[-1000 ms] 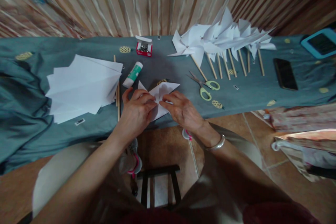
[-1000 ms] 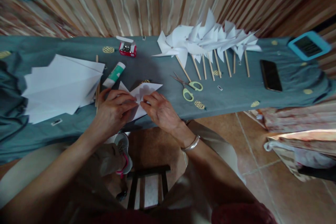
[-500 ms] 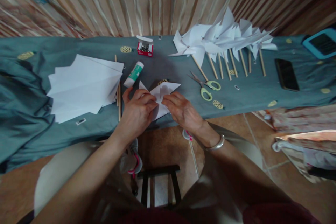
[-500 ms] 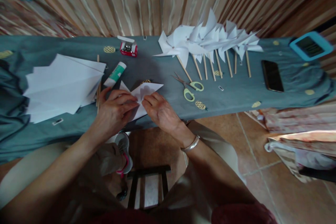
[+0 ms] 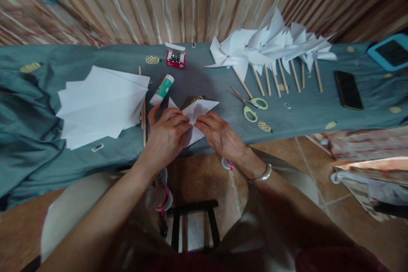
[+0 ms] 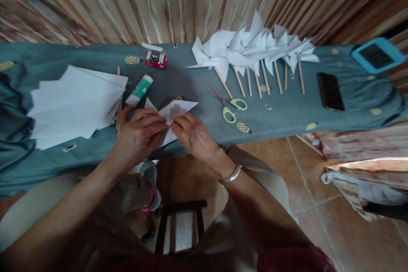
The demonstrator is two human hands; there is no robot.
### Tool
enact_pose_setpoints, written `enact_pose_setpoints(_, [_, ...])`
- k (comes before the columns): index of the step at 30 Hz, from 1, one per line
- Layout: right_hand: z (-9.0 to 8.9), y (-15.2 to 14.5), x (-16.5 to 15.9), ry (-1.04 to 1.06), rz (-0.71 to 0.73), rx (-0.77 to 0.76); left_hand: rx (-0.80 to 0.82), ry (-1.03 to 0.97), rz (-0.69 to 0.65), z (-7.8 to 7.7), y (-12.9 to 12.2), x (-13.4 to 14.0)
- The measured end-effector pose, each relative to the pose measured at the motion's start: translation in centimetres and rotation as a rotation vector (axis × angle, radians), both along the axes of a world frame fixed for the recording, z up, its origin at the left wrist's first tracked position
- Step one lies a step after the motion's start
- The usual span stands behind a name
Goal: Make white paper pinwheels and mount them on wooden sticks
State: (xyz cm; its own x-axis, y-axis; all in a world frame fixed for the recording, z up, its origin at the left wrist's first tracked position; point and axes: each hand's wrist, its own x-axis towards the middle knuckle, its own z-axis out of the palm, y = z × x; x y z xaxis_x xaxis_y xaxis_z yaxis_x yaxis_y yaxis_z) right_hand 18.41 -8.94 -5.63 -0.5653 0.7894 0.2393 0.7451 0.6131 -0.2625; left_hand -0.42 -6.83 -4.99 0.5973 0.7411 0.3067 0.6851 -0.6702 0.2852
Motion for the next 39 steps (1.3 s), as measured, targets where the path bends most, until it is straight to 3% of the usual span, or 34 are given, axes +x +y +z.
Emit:
enact_pose_setpoints(13, [-0.3, -0.1, -0.2, -0.095, -0.029, 0.011, -0.003, -0.033, 0.006, 0.0, 0.0, 0.0])
enact_pose_setpoints(26, [1.0, -0.5, -2.3, -0.219, -0.100, -0.033, -0.069, -0.166, 0.185, 0.3, 1.6, -1.4])
enact_pose_setpoints(35, [0.6, -0.5, -1.9, -0.196, -0.085, -0.017, -0.332, -0.387, 0.450, 0.5, -0.8, -2.7])
enact_pose_setpoints(39, [0.5, -0.4, -2.0, -0.173, -0.083, -0.023, -0.513, -0.460, 0.463, 0.1, -2.0, -2.4])
